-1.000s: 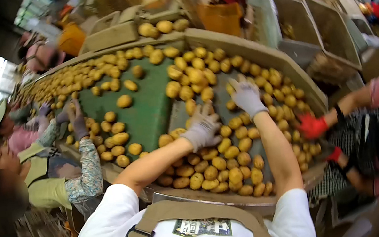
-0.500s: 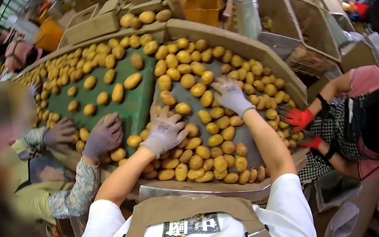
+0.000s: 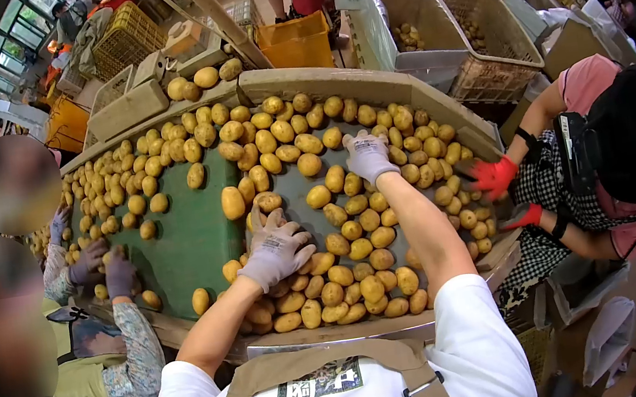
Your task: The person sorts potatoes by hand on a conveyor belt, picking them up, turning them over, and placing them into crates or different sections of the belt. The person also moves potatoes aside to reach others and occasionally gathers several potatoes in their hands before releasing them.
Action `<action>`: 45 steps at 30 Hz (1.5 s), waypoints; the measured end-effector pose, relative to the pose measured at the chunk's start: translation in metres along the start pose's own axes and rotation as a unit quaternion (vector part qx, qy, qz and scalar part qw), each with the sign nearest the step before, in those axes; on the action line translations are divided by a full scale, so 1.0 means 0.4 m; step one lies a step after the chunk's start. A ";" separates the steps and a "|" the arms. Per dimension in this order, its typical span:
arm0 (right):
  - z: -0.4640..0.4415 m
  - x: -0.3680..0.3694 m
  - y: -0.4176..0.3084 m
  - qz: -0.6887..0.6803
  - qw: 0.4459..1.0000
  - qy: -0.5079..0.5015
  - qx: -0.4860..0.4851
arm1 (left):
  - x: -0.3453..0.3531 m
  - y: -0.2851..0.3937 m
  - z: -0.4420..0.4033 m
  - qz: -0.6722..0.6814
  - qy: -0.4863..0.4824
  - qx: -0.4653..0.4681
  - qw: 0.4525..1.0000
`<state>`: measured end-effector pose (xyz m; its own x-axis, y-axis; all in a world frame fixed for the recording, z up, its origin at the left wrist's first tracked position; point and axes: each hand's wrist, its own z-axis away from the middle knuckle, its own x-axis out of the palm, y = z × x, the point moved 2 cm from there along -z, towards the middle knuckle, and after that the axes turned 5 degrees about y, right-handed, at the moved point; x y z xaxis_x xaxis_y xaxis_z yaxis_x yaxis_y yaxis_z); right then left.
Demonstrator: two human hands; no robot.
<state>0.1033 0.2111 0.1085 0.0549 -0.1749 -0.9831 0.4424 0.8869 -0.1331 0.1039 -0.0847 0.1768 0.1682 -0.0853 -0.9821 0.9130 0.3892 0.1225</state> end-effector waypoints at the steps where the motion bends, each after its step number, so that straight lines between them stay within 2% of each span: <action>1: 0.006 0.036 0.035 -0.056 0.998 0.037 -0.013 | -0.002 -0.003 0.010 0.012 0.015 0.004 1.000; 2: 0.016 0.054 0.058 -0.110 0.991 0.073 -0.025 | -0.004 -0.007 0.017 0.026 0.031 0.010 0.999; 3: 0.053 0.053 0.070 -0.374 0.915 0.150 -0.024 | -0.012 -0.006 0.025 0.018 0.041 0.018 0.999; 4: 0.092 0.024 0.072 -0.546 0.824 0.153 -0.007 | -0.012 -0.007 0.036 0.013 0.051 0.021 0.998; 5: 0.133 -0.009 0.084 -0.696 0.701 0.155 0.015 | -0.009 -0.007 0.045 0.007 0.059 0.028 0.998; 6: 0.178 -0.038 0.100 -0.817 0.565 0.099 0.049 | -0.007 -0.007 0.051 0.014 0.072 0.032 0.997; 7: 0.214 -0.051 0.117 -0.910 0.404 0.050 0.078 | -0.013 -0.002 0.050 0.024 0.058 0.024 0.998; 8: 0.233 -0.040 0.138 -0.940 0.337 0.023 0.041 | -0.011 0.002 0.050 0.019 0.048 0.025 0.998; 9: 0.249 -0.040 0.146 -0.955 0.295 0.022 0.024 | -0.013 0.004 0.043 0.012 0.043 0.025 0.999; 12: 0.310 -0.127 0.094 -0.931 0.348 0.090 0.060 | -0.032 0.023 0.025 0.024 0.003 0.033 0.999; 15: 0.322 -0.226 0.062 -0.915 0.392 0.066 -0.072 | -0.028 0.026 0.030 0.025 0.003 0.034 0.999; 16: 0.320 -0.263 0.043 -0.935 0.344 0.039 -0.078 | -0.029 0.024 0.031 0.029 0.000 0.036 0.999; 17: 0.310 -0.263 0.047 -0.929 0.351 0.042 -0.106 | -0.030 0.025 0.026 0.034 0.001 0.043 0.998; 19: 0.320 -0.285 0.036 -0.790 0.594 0.151 -0.003 | -0.018 0.021 0.039 0.026 0.048 0.051 0.997; 20: 0.324 -0.313 -0.004 -0.648 0.697 0.294 -0.083 | -0.014 0.021 0.042 0.027 0.056 0.051 0.997; 21: 0.338 -0.365 -0.020 -0.477 0.778 0.361 -0.191 | -0.011 0.020 0.044 0.027 0.062 0.047 0.997; 22: 0.356 -0.414 -0.035 -0.297 0.795 0.450 -0.278 | -0.008 0.020 0.045 0.024 0.061 0.048 0.997; 23: 0.359 -0.482 -0.025 -0.111 0.791 0.461 -0.387 | -0.006 0.021 0.043 0.026 0.065 0.047 0.996; 24: 0.334 -0.505 0.012 -0.027 0.802 0.441 -0.402 | -0.003 0.021 0.043 0.028 0.069 0.043 0.996; 25: 0.288 -0.524 0.100 0.039 0.846 0.442 -0.296 | 0.001 0.019 0.048 0.029 0.071 0.039 0.996; 27: 0.166 -0.469 0.297 0.110 0.812 0.572 0.047 | 0.015 0.022 0.051 0.023 0.085 0.035 0.995; 28: 0.109 -0.438 0.393 0.120 0.784 0.570 0.214 | 0.020 0.027 0.046 0.017 0.088 0.034 0.995; 30: 0.115 -0.363 0.356 -0.084 0.913 0.389 0.094 | 0.021 0.049 0.030 0.015 0.081 0.049 0.995; 31: 0.139 -0.295 0.313 -0.189 0.944 0.270 0.029 | 0.022 0.070 0.011 0.027 0.062 0.081 0.994; 33: 0.186 -0.059 0.202 -0.214 0.972 0.095 0.033 | 0.024 0.110 -0.008 0.079 0.031 0.131 0.988; 35: 0.387 0.022 0.005 -0.052 0.997 0.060 0.007 | 0.036 0.114 0.007 0.176 -0.022 0.118 0.977; 37: 0.503 -0.035 -0.023 -0.081 0.985 -0.040 -0.150 | -0.039 0.083 0.029 0.283 -0.017 0.181 0.942; 38: 0.516 0.022 0.037 -0.074 0.973 0.009 -0.218 | -0.068 0.055 0.018 0.275 -0.086 0.135 0.948; 39: 0.502 0.016 0.089 -0.067 0.974 0.037 -0.214 | -0.098 0.037 0.010 0.265 -0.157 0.089 0.947; 40: 0.472 -0.089 0.100 -0.097 0.990 -0.030 -0.103 | -0.142 0.028 -0.004 0.236 -0.117 0.060 0.963; 41: 0.453 -0.046 0.151 0.033 0.969 0.204 -0.137 | -0.174 0.013 -0.036 0.202 -0.068 0.034 0.976; 42: 0.367 0.044 0.245 -0.011 0.984 0.172 -0.055 | -0.168 -0.009 -0.077 0.171 0.041 0.049 0.983; 43: 0.303 -0.018 0.246 -0.158 0.962 0.223 -0.010 | -0.151 -0.028 -0.116 0.138 0.149 0.065 0.977; 44: 0.254 -0.053 0.237 -0.146 0.957 0.248 0.030 | -0.138 -0.036 -0.164 0.074 0.156 0.049 0.984; 45: 0.212 -0.050 0.221 -0.110 0.964 0.216 0.109 | -0.121 -0.035 -0.207 0.010 0.160 0.032 0.986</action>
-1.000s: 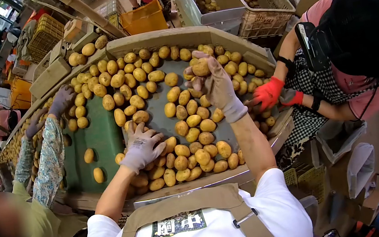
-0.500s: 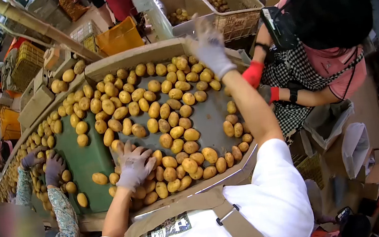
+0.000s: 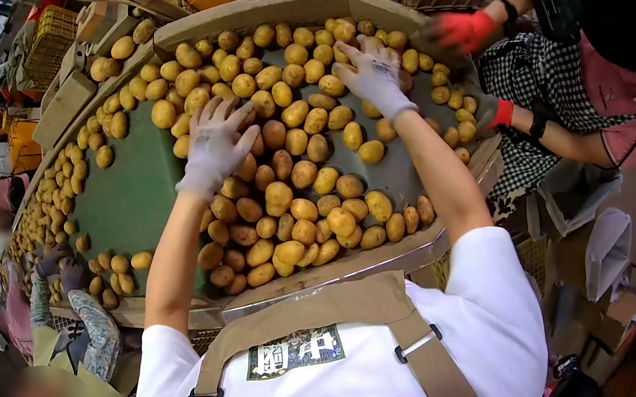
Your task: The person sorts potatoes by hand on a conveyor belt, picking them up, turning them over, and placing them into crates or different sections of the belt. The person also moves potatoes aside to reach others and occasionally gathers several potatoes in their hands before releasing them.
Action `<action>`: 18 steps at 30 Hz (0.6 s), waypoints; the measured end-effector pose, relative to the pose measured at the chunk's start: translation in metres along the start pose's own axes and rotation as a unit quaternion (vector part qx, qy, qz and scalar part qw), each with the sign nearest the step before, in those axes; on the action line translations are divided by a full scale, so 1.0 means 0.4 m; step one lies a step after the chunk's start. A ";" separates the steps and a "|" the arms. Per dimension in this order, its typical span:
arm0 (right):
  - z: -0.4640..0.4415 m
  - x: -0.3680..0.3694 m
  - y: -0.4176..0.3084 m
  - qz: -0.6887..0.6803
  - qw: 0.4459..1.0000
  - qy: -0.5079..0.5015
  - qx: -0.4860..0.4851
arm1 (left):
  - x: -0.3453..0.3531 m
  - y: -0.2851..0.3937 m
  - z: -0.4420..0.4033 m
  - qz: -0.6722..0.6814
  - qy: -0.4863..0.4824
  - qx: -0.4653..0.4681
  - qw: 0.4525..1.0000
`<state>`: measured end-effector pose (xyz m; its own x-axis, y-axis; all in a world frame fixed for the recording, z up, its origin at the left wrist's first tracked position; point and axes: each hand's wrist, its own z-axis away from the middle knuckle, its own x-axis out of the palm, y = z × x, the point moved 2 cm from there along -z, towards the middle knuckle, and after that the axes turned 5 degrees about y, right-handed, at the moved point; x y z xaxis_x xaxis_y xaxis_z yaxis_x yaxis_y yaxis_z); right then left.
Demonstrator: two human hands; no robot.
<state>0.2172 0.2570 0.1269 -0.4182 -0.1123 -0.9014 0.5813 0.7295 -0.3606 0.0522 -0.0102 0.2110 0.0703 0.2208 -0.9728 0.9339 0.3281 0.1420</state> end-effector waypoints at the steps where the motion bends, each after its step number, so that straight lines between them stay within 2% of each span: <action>1: -0.001 0.028 -0.058 0.020 0.995 -0.091 0.047 | 0.046 -0.008 -0.018 -0.027 -0.088 -0.065 0.994; 2: 0.002 0.053 -0.111 0.039 0.979 -0.180 0.092 | 0.081 -0.009 -0.017 -0.093 -0.147 -0.046 0.984; 4: 0.099 0.081 -0.173 -0.111 0.979 -0.170 -0.026 | 0.054 0.019 0.003 -0.145 -0.213 -0.032 0.966; 6: 0.189 0.020 -0.149 -0.008 0.934 -0.290 -0.210 | 0.078 -0.029 0.079 -0.092 -0.155 0.006 0.984; 7: 0.224 0.002 -0.098 -0.022 0.929 -0.257 -0.265 | 0.053 -0.022 0.107 -0.085 -0.170 0.002 0.982; 8: 0.232 0.002 -0.036 0.020 0.928 -0.281 -0.244 | 0.025 -0.010 0.133 -0.078 -0.180 -0.002 0.981; 10: 0.281 -0.009 -0.004 0.016 0.969 -0.239 -0.062 | 0.024 -0.003 0.183 -0.035 -0.154 -0.015 0.987; 12: 0.372 -0.021 -0.042 0.068 0.974 -0.173 -0.128 | 0.020 0.006 0.211 -0.032 -0.162 -0.008 0.986; 13: 0.379 -0.048 -0.059 -0.008 0.964 -0.131 -0.231 | 0.013 0.029 0.219 -0.023 -0.190 -0.020 0.981; 16: 0.280 -0.021 0.004 -0.017 0.976 -0.153 -0.154 | 0.023 0.071 0.263 -0.027 -0.212 0.014 0.977; 18: 0.157 -0.030 -0.004 -0.125 0.989 -0.082 -0.008 | 0.030 0.076 0.273 -0.036 -0.207 0.000 0.978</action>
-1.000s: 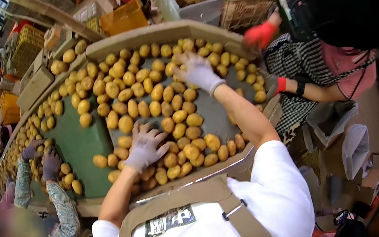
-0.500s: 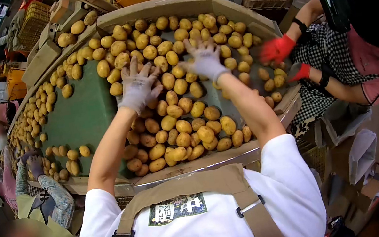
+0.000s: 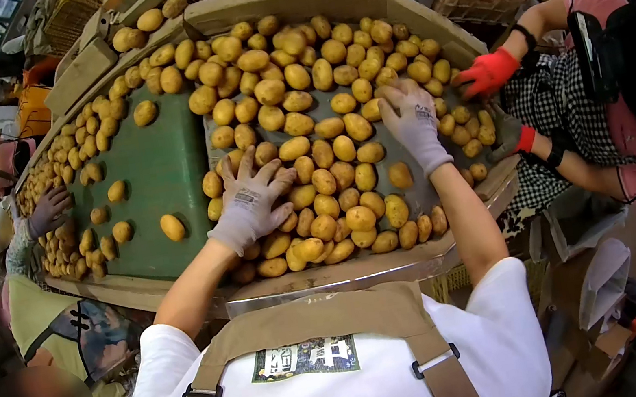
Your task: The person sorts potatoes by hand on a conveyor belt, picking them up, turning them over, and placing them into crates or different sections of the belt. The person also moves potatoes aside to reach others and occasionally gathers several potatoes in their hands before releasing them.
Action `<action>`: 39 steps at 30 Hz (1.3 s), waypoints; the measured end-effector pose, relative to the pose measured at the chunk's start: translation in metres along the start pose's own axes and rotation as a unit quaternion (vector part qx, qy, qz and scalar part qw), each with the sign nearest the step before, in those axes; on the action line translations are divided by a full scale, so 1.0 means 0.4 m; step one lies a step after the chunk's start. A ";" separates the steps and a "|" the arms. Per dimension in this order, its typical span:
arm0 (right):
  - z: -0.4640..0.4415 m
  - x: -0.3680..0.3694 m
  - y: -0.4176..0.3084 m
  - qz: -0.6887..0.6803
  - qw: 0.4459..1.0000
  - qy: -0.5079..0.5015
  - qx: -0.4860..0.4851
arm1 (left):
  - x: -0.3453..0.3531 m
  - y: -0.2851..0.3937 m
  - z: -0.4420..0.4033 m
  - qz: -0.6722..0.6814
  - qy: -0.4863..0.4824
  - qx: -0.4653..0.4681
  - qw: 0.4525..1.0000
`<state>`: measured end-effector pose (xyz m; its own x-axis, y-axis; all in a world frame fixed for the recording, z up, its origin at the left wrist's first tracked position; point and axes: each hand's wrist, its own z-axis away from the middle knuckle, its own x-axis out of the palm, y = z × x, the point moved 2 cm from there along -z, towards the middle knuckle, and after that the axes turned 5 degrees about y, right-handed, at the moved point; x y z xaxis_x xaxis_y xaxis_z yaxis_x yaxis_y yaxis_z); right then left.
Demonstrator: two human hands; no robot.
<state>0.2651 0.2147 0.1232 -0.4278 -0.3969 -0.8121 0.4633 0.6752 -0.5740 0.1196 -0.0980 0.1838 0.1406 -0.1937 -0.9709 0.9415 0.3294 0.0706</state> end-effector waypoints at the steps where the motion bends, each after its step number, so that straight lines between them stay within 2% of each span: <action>1: -0.026 0.029 -0.010 0.017 0.999 0.023 0.014 | 0.001 0.000 0.001 0.006 0.002 -0.004 1.000; 2: -0.046 0.072 -0.030 0.035 0.998 0.046 0.027 | 0.000 0.000 0.002 0.012 0.005 -0.008 1.000; 3: -0.034 0.115 -0.071 0.127 0.988 -0.073 0.056 | -0.005 0.002 0.004 0.018 0.007 -0.012 1.000; 4: -0.011 0.145 -0.106 0.167 0.979 -0.106 0.041 | 0.002 -0.001 0.004 0.013 0.010 -0.013 1.000; 6: 0.019 0.155 -0.119 0.106 0.989 -0.102 -0.007 | -0.022 0.001 0.012 0.035 0.004 -0.016 0.999; 10: 0.058 0.095 -0.110 0.096 0.986 -0.128 -0.041 | -0.028 0.014 0.021 0.059 0.005 -0.039 0.997; 13: 0.047 0.076 -0.107 0.079 0.984 -0.154 -0.037 | -0.010 0.016 0.026 0.069 0.038 -0.023 0.997; 14: 0.050 0.087 -0.092 0.079 0.987 -0.127 -0.051 | -0.010 0.008 0.034 0.073 0.052 -0.025 0.996; 16: 0.044 0.104 -0.063 0.048 0.990 -0.098 -0.088 | -0.002 -0.019 0.048 0.170 0.117 -0.003 0.979; 19: 0.049 0.117 -0.060 0.098 0.988 -0.088 -0.084 | -0.102 -0.072 0.094 0.397 0.198 -0.067 0.894; 20: 0.051 0.098 -0.090 0.093 0.987 -0.112 -0.062 | -0.140 -0.089 0.117 0.383 0.291 -0.082 0.873; 22: 0.057 0.086 -0.117 0.064 0.988 -0.129 -0.047 | -0.238 -0.136 0.196 0.376 0.390 -0.189 0.819; 23: 0.056 0.093 -0.111 0.058 0.988 -0.133 -0.046 | -0.258 -0.160 0.232 0.350 0.525 -0.191 0.752; 25: 0.055 0.097 -0.114 0.087 0.989 -0.111 -0.049 | -0.293 -0.198 0.324 0.288 0.693 -0.176 0.637; 28: 0.066 0.103 -0.097 0.085 0.990 -0.100 -0.051 | -0.361 -0.198 0.447 0.192 0.778 -0.091 0.591; 30: 0.064 0.122 -0.084 0.053 0.993 -0.083 -0.069 | -0.366 -0.192 0.470 0.165 0.793 -0.096 0.578; 32: 0.065 0.135 -0.091 0.062 0.994 -0.078 -0.048 | -0.356 -0.203 0.449 0.184 0.783 -0.173 0.569; 33: 0.071 0.130 -0.098 0.068 0.994 -0.074 -0.035 | -0.382 -0.205 0.423 0.381 0.800 -0.104 0.451; 34: 0.074 0.113 -0.125 0.100 0.992 -0.066 -0.041 | -0.395 -0.194 0.403 0.546 0.768 -0.046 0.333; 36: 0.028 0.100 -0.068 0.030 0.992 -0.074 -0.094 | -0.397 -0.197 0.336 0.642 0.687 -0.056 0.335; 37: -0.034 0.098 -0.005 0.021 0.991 -0.103 -0.086 | -0.388 -0.186 0.291 0.609 0.644 -0.055 0.460; 38: -0.086 0.110 0.071 -0.196 0.977 -0.069 -0.051 | -0.376 -0.154 0.234 0.593 0.591 -0.074 0.541; 39: -0.093 0.033 -0.003 -0.106 0.993 0.014 -0.046 | -0.363 -0.145 0.184 0.459 0.545 -0.079 0.697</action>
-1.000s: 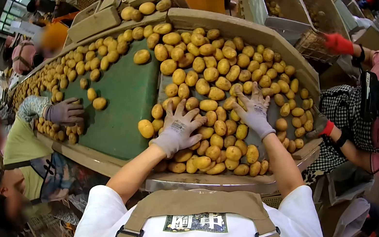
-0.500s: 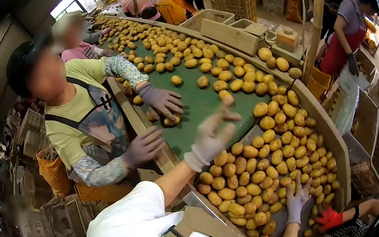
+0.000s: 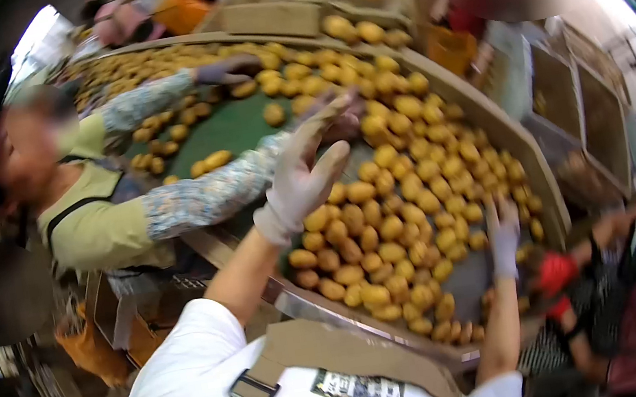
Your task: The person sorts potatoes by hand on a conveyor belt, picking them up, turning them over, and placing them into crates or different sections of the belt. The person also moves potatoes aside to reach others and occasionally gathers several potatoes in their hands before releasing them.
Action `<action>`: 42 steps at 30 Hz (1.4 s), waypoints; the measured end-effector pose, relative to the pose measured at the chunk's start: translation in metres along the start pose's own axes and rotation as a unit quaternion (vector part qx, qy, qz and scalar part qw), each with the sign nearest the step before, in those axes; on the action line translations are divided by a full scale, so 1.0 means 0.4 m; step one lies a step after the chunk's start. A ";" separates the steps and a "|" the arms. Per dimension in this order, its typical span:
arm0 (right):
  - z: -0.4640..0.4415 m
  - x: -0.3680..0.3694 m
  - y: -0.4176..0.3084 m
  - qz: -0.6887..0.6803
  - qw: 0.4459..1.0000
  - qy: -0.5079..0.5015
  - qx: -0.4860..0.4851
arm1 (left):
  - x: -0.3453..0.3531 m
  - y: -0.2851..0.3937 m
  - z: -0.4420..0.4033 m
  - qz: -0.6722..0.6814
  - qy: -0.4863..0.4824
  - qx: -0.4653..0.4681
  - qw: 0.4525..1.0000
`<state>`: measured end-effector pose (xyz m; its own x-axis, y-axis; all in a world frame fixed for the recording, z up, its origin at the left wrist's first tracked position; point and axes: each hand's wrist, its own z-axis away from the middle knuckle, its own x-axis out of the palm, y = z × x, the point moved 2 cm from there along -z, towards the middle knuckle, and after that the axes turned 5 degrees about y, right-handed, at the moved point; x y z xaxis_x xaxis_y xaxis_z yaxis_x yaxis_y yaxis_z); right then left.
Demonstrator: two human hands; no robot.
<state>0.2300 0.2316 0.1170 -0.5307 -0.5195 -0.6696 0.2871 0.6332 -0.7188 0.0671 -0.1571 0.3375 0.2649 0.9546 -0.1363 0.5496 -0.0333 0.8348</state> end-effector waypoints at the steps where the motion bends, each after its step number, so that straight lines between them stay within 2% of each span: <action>1: -0.014 -0.033 -0.093 0.113 0.992 0.052 -0.016 | 0.055 -0.031 -0.012 -0.160 -0.109 0.085 0.977; 2: -0.038 0.024 0.002 0.105 0.987 0.115 -0.027 | 0.131 -0.088 -0.009 -0.178 -0.161 0.082 0.967; 3: -0.026 0.102 -0.005 0.200 0.980 0.004 0.012 | 0.201 -0.173 0.010 -0.205 -0.224 0.039 0.952; 4: -0.009 0.178 -0.015 0.291 0.949 -0.115 0.028 | 0.254 -0.223 0.052 -0.300 -0.285 0.044 0.909; 5: 0.073 0.196 -0.123 0.270 0.960 -0.073 -0.031 | 0.289 -0.270 0.060 -0.401 -0.328 0.061 0.853; 6: 0.115 0.169 -0.216 0.242 0.957 -0.150 -0.055 | 0.306 -0.301 0.078 -0.448 -0.398 0.068 0.798; 7: 0.143 0.154 -0.217 0.207 0.957 -0.165 -0.118 | 0.311 -0.326 0.110 -0.495 -0.461 0.072 0.732; 9: 0.111 0.087 -0.137 0.159 0.956 -0.189 -0.157 | 0.317 -0.334 0.134 -0.485 -0.511 0.072 0.706; 10: 0.086 0.039 -0.153 0.275 0.943 -0.139 -0.123 | 0.320 -0.312 0.130 -0.480 -0.524 0.064 0.701; 11: 0.026 0.034 -0.084 0.175 0.969 -0.175 -0.015 | 0.318 -0.298 0.144 -0.473 -0.540 0.047 0.694; 13: -0.022 0.037 -0.069 0.158 0.985 -0.040 0.059 | 0.318 -0.297 0.153 -0.463 -0.525 0.053 0.712; 16: 0.036 0.156 -0.152 0.191 0.972 -0.127 0.056 | 0.321 -0.295 0.156 -0.467 -0.511 0.055 0.720; 17: 0.048 0.159 -0.138 0.171 0.973 -0.150 0.021 | 0.319 -0.294 0.157 -0.465 -0.514 0.051 0.719; 19: 0.056 0.120 -0.167 0.171 0.977 -0.127 -0.012 | 0.315 -0.290 0.156 -0.463 -0.513 0.043 0.722; 21: -0.016 0.066 -0.154 0.090 0.975 -0.195 0.054 | 0.316 -0.281 0.157 -0.466 -0.522 0.026 0.714; 22: -0.057 0.055 -0.180 0.151 0.979 -0.136 -0.030 | 0.320 -0.273 0.160 -0.473 -0.524 0.025 0.707; 23: -0.090 0.059 -0.216 0.149 0.985 -0.059 -0.067 | 0.323 -0.266 0.156 -0.485 -0.524 0.028 0.699; 25: -0.157 0.128 -0.252 0.004 0.998 -0.043 -0.047 | 0.332 -0.242 0.143 -0.495 -0.550 0.020 0.672; 27: -0.206 0.213 -0.290 0.177 0.963 -0.198 -0.048 | 0.334 -0.244 0.147 -0.497 -0.553 -0.001 0.669; 29: -0.240 0.266 -0.312 0.281 0.935 -0.216 0.006 | 0.325 -0.255 0.161 -0.479 -0.533 0.019 0.697; 32: -0.255 0.208 -0.315 0.191 0.944 -0.268 0.011 | 0.284 -0.258 0.166 -0.447 -0.517 0.032 0.729; 34: -0.213 0.164 -0.291 0.021 0.984 -0.171 0.045 | 0.263 -0.259 0.155 -0.408 -0.525 0.003 0.747; 35: -0.195 0.149 -0.270 -0.063 0.988 -0.124 0.060 | 0.236 -0.244 0.146 -0.371 -0.462 0.039 0.805; 36: -0.182 0.165 -0.227 -0.319 0.923 -0.143 0.159 | 0.223 -0.244 0.132 -0.316 -0.419 -0.007 0.851; 37: -0.141 0.145 -0.242 -0.486 0.843 -0.139 0.181 | 0.221 -0.222 0.112 -0.258 -0.375 -0.059 0.889; 38: -0.089 0.126 -0.259 -0.582 0.776 -0.146 0.193 | 0.216 -0.192 0.101 -0.218 -0.331 -0.120 0.910; 39: -0.053 0.098 -0.331 -0.674 0.698 -0.145 0.196 | 0.217 -0.190 0.103 -0.166 -0.297 -0.155 0.928; 41: 0.015 0.104 -0.382 -0.710 0.657 -0.134 0.215 | 0.227 -0.166 0.093 -0.131 -0.236 -0.106 0.957; 42: 0.030 0.107 -0.396 -0.730 0.635 -0.127 0.219 | 0.237 -0.154 0.083 -0.136 -0.237 -0.065 0.960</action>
<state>0.1713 0.1021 0.1998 -0.3565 -0.4807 0.8012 -0.1392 -0.8206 -0.5543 0.0848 -0.0743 0.2554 0.4728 0.6802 -0.5602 0.5540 0.2649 0.7892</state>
